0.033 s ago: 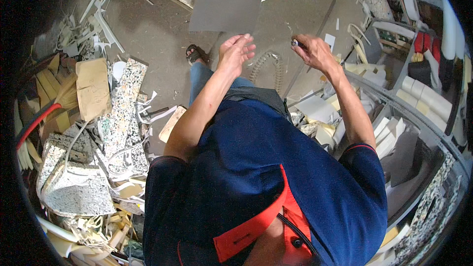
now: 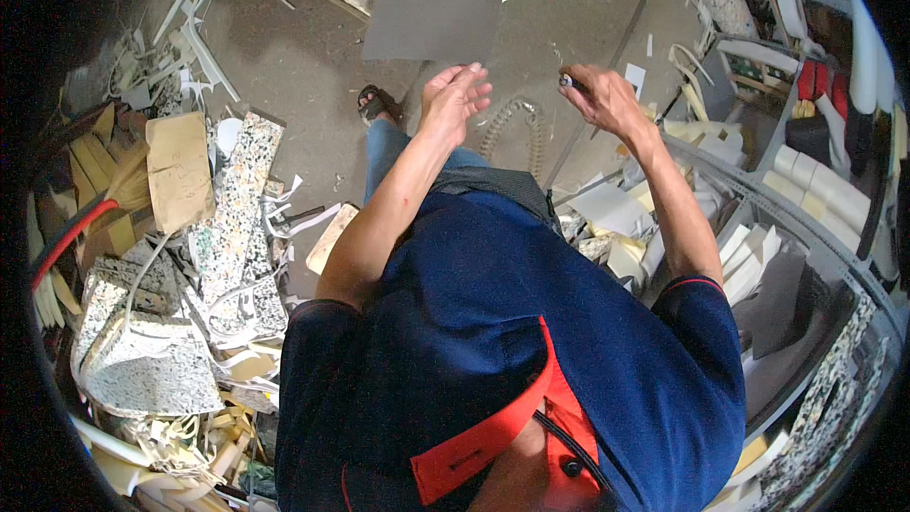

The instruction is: The person cuts a gray plastic sheet into a curved shape using a hand saw, then sands the edges with a sanding block. They then spray paint the finished part with a spray gun.

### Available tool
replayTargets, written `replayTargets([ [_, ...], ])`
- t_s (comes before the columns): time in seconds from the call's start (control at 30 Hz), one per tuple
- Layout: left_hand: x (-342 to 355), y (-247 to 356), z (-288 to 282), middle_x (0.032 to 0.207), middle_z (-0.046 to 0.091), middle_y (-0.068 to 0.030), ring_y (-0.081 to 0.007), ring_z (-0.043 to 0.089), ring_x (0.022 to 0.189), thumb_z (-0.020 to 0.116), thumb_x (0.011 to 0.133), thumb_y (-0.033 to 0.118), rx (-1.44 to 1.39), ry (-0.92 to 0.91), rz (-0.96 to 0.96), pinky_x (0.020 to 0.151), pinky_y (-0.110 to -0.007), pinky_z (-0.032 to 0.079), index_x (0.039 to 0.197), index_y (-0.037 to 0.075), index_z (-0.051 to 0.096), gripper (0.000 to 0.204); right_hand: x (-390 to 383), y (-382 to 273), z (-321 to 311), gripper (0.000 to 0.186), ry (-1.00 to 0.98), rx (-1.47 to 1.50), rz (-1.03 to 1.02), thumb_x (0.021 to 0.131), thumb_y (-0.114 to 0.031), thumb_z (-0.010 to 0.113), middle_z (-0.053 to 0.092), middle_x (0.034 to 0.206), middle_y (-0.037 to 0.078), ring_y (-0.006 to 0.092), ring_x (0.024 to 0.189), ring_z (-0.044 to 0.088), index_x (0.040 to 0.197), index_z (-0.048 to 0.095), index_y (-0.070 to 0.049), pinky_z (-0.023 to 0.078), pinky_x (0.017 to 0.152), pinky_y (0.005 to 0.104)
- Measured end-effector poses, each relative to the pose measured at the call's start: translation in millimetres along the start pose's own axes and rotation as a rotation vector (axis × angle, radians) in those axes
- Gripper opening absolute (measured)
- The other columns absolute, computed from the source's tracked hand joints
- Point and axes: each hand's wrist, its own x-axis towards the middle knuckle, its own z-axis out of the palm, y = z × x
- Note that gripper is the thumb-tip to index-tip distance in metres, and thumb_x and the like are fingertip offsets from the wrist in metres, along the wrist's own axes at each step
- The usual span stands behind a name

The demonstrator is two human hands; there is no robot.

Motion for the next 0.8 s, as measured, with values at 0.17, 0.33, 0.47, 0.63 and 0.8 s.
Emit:
replayTargets([
  [0.17,5,-2,6,0.107,0.069,-0.0112,-0.0171,0.067,0.084,0.07,0.095,0.02,0.02,0.029,0.027,0.067,-0.032,0.058,0.108,0.005,0.058,0.023,0,-5,-1,0.024,0.019,-0.011,-0.022,0.094,-0.027,0.064,0.071,0.094,0.016,0.0376,0.088,0.068,0.109,0.066,-0.009,0.053,0.074,0.0477],
  [0.33,13,-1,11,0.1,0.072,-0.0096,-0.0146,0.067,0.081,0.07,0.094,0.02,0.021,0.041,0.094,0.065,-0.03,0.056,0.1,0.004,0.062,0.018,9,-4,-3,0.024,0.021,-0.023,-0.015,0.094,-0.028,0.064,0.069,0.091,0.017,0.0379,0.087,0.068,0.108,0.066,-0.009,0.053,0.074,0.0484],
  [0.47,16,-1,11,0.1,0.072,-0.0087,-0.0144,0.066,0.081,0.071,0.094,0.02,0.034,0.072,0.072,0.064,-0.03,0.056,0.099,0.006,0.063,0.017,20,-11,6,0.025,0.031,0.02,-0.011,0.094,-0.029,0.064,0.069,0.091,0.016,0.0379,0.088,0.068,0.108,0.066,-0.009,0.053,0.074,0.0485],
  [0.63,15,-5,7,0.103,0.072,-0.0082,-0.0149,0.066,0.082,0.071,0.094,0.02,0.054,0.053,0.074,0.065,-0.03,0.056,0.101,0.008,0.062,0.016,33,-27,13,0.027,0.04,-0.015,-0.036,0.093,-0.025,0.068,0.07,0.09,0.016,0.0354,0.083,0.069,0.113,0.067,-0.006,0.052,0.071,0.0457],
  [0.8,12,-14,5,0.102,0.072,-0.0075,-0.0131,0.066,0.079,0.071,0.094,0.02,0.04,0.067,0.058,0.064,-0.029,0.056,0.102,0.007,0.063,0.017,47,-43,17,0.026,0.071,-0.017,-0.083,0.094,-0.031,0.065,0.07,0.09,0.017,0.0387,0.085,0.069,0.108,0.067,-0.009,0.054,0.07,0.0493],
])
